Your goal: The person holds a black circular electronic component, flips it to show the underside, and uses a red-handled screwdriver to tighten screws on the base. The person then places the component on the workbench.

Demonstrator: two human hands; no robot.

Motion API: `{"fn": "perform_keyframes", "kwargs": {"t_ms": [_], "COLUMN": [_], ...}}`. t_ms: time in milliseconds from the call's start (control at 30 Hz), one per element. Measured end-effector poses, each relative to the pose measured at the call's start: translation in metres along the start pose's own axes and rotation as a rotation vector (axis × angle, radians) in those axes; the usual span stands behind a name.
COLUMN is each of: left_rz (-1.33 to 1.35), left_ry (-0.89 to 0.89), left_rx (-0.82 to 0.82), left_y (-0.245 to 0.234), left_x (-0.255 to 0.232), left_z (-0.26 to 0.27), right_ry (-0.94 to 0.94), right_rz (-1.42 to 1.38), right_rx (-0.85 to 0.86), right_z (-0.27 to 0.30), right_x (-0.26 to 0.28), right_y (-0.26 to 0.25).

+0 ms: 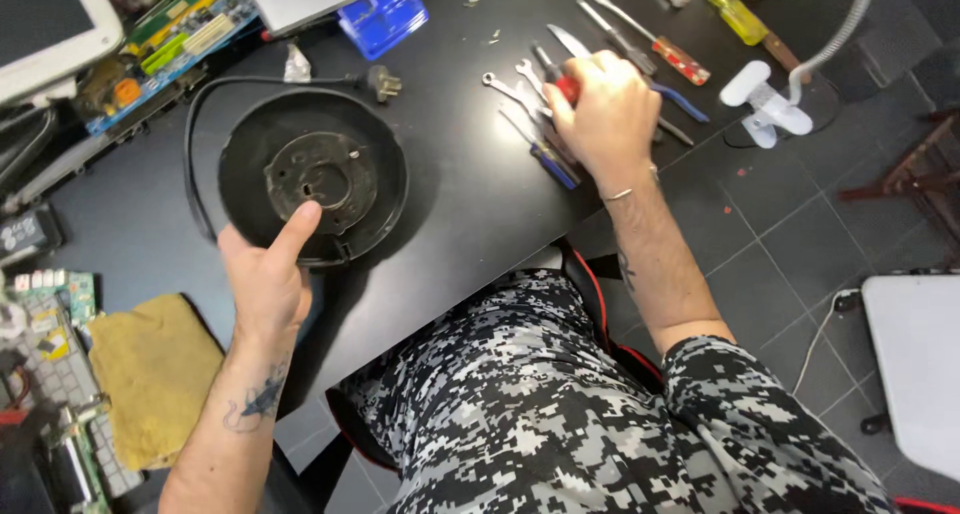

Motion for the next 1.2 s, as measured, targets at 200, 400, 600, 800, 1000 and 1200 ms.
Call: {"fn": "perform_keyframes", "kwargs": {"t_ms": [200,400,600,800,1000,1200], "left_rz": [0.080,0.097,0.031,-0.055,-0.101,-0.144], "left_ry": [0.029,0.030,0.016,0.094,0.078,0.061], "left_rx": [0.004,0.054,0.084,0.096,0.086,0.100], "left_y": [-0.001,-0.004,0.007,0.000,0.003,0.001], "left_x": [0.005,0.002,-0.011,-0.006,-0.010,-0.008], "left_z": [-0.001,-0.002,0.003,0.002,0.005,0.007], "right_ry": [-0.023,0.042,0.008,-0.258,-0.340,-0.383], "right_rz": [0.081,-0.180,-0.665,-0.805,-0.819,-0.837], "right_rx": [0.007,-0.335,-0.218,-0.204,-0.355,-0.420], "right_z": [0.000,0.002,0.037,0.048,0.046,0.040], "right_x": [-0.005,0.000,0.034,0.090,0.107,0.113], "right_y": [0.030,-0.035,-0.080,-0.101,-0.110,-0.118]}}
Point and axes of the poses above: each hand's wrist, its own z-axis away from the middle knuckle, its own y-axis out of the palm, x = y × z, the point moved 4 cm from there along -z, towards the middle knuckle, and after that the axes turned 15 degrees about z, right-handed, at the moved point
